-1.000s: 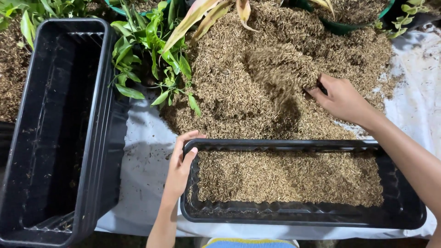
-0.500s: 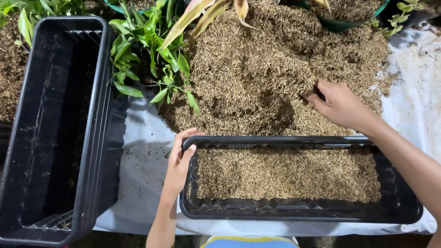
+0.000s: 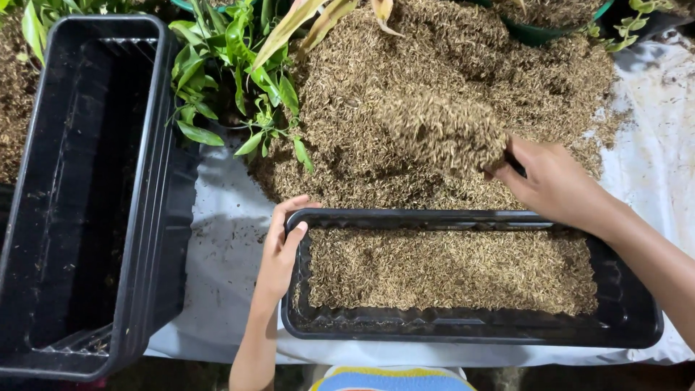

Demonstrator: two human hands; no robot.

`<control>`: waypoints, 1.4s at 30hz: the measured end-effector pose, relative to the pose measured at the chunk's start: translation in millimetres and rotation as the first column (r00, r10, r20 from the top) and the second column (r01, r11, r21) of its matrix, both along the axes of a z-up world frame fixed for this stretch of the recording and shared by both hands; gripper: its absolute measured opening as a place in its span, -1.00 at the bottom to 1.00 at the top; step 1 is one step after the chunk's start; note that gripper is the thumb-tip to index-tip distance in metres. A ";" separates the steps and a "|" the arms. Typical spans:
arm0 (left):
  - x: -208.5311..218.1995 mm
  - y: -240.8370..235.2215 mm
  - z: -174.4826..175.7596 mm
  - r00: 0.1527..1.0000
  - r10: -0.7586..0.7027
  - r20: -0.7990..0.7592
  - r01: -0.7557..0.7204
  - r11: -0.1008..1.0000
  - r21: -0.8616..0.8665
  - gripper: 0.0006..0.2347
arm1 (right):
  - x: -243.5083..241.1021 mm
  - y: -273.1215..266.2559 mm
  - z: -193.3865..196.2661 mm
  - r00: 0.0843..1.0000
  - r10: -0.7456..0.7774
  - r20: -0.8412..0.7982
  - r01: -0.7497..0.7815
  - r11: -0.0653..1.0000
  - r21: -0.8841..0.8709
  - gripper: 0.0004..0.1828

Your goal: The person scoops soil from a large pile and transfers it into a black rectangular planter. They use a small trowel to spread and level the soil evenly across the planter's base. The process is repeated until the planter is filled to a consistent level.

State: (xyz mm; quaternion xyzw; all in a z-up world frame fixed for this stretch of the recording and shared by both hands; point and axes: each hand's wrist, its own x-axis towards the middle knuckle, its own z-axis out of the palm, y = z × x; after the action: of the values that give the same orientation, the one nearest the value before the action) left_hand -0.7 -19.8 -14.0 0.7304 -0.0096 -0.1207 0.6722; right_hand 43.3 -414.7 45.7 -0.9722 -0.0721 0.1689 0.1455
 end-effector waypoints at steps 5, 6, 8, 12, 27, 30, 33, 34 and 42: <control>-0.8 0.5 1.4 1.000 0.001 -0.001 -0.001 1.000 0.016 -0.68 | -29.0 45.1 33.1 0.980 -0.032 -0.195 0.033 0.999 0.000 -0.86; 0.0 0.4 2.0 1.000 0.000 -0.003 0.000 1.000 0.002 -0.67 | -35.0 57.6 41.9 0.946 -0.097 -0.308 0.090 0.995 -0.038 -0.83; -0.6 0.7 3.9 1.000 0.004 -0.030 -0.005 1.000 -0.028 -0.69 | -47.9 62.6 25.5 0.968 0.048 -0.246 -0.033 0.997 0.066 -0.77; -0.3 1.6 -9.0 0.994 0.047 0.098 -0.030 0.986 -0.166 -0.72 | -74.6 74.9 -17.2 0.942 0.292 -0.165 -0.238 0.929 0.284 -0.54; -4.6 1.3 -4.3 0.996 0.029 0.090 -0.013 0.985 -0.170 -0.70 | -85.3 109.7 -27.1 0.707 0.610 0.357 -0.419 0.768 -0.484 -0.73; -4.3 3.1 -9.8 0.992 0.015 0.122 0.002 0.990 -0.139 -0.71 | -91.2 93.4 -38.6 0.624 0.640 0.448 -0.356 0.743 -0.567 -0.59; -5.6 5.5 -11.6 0.989 0.018 0.146 -0.004 0.996 -0.092 -0.69 | -95.4 92.7 -18.0 0.606 0.630 0.485 -0.332 0.755 -0.566 -0.60; -6.8 7.2 -7.8 0.989 0.017 0.146 -0.003 0.996 -0.093 -0.69 | -94.8 90.4 -15.4 0.607 0.630 0.485 -0.331 0.755 -0.567 -0.60; -13.4 19.9 6.2 0.968 -0.080 -0.239 0.141 0.958 0.250 -0.67 | -72.3 68.4 48.9 0.918 -0.233 -0.322 0.223 0.972 -0.067 -0.48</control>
State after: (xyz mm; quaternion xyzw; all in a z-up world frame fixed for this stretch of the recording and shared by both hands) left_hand -14.1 0.2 -7.8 0.7934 0.0421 -0.2410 0.5574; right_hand -29.0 -346.3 94.6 -0.9343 0.0694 0.3109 0.1600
